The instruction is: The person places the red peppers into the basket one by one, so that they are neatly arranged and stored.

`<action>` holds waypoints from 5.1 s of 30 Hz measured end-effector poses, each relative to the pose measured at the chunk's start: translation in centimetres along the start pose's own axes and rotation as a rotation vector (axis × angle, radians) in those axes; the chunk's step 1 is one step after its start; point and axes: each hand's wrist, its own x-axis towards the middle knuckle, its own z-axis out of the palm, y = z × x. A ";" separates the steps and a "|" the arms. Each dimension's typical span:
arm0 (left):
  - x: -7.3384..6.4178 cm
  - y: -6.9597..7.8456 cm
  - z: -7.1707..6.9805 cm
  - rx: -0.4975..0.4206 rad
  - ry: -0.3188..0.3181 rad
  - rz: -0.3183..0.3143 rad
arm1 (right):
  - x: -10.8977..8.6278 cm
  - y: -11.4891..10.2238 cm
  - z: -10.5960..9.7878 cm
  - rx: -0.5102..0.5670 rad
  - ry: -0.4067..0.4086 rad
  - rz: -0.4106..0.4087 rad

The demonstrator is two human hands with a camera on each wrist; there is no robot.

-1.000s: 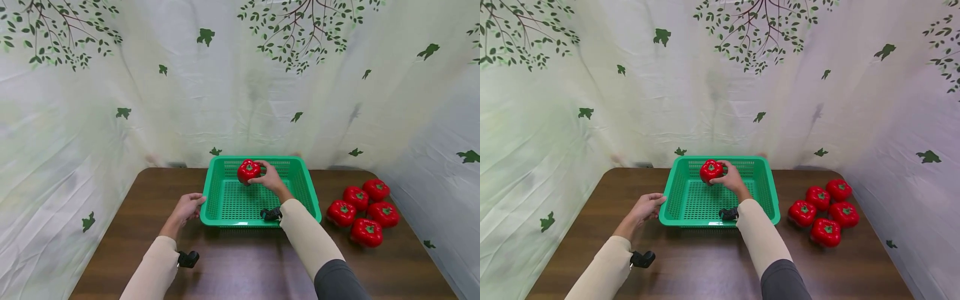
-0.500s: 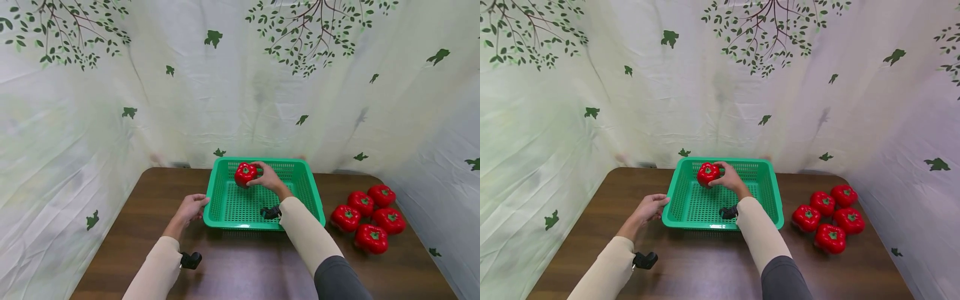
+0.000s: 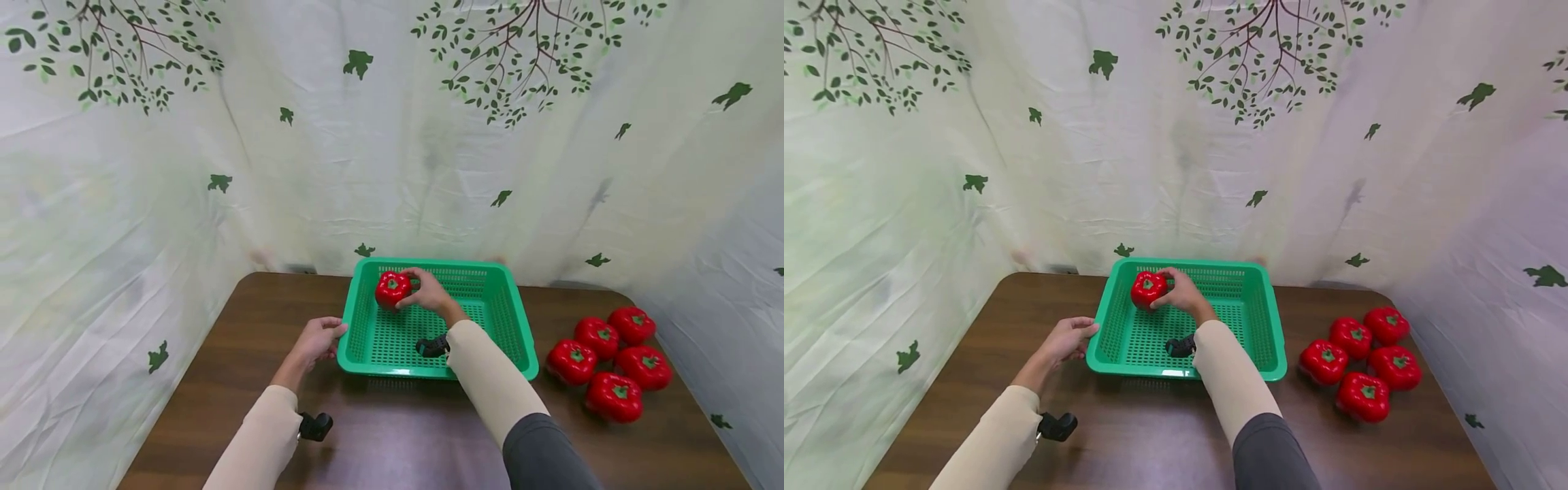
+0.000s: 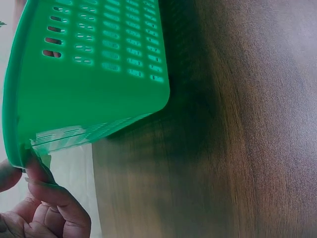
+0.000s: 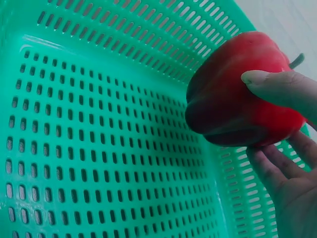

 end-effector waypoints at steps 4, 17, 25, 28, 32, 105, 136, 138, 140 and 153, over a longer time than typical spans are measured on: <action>0.0 -0.1 0.1 -0.006 0.002 -0.003 | 0.3 0.4 0.5 -0.007 -0.005 0.014; -0.1 -0.1 0.2 0.020 0.008 -0.005 | 1.2 1.4 1.9 -0.029 -0.024 0.049; -0.2 0.1 0.3 0.021 0.010 -0.006 | 1.3 1.3 2.1 0.005 -0.011 0.053; -0.3 0.1 0.3 0.021 0.014 -0.014 | 1.3 1.4 2.1 0.003 -0.013 0.055; -0.2 0.0 0.3 0.023 0.005 0.000 | 1.3 1.7 2.2 0.000 0.003 0.064; -0.1 0.2 0.5 0.067 -0.035 -0.006 | -9.2 -0.4 -7.3 -0.008 0.076 -0.029; 0.3 0.0 0.5 -0.030 -0.057 -0.013 | -18.3 3.4 -13.6 0.075 0.303 -0.115; 0.4 -0.1 0.6 -0.044 -0.063 -0.014 | -18.9 3.6 -14.0 0.077 0.326 -0.092; 0.4 -0.2 0.5 -0.064 -0.069 -0.017 | -19.4 4.0 -14.3 0.083 0.339 -0.082; 0.5 -0.5 0.3 -0.093 -0.083 -0.021 | -23.4 6.0 -16.9 0.081 0.412 -0.121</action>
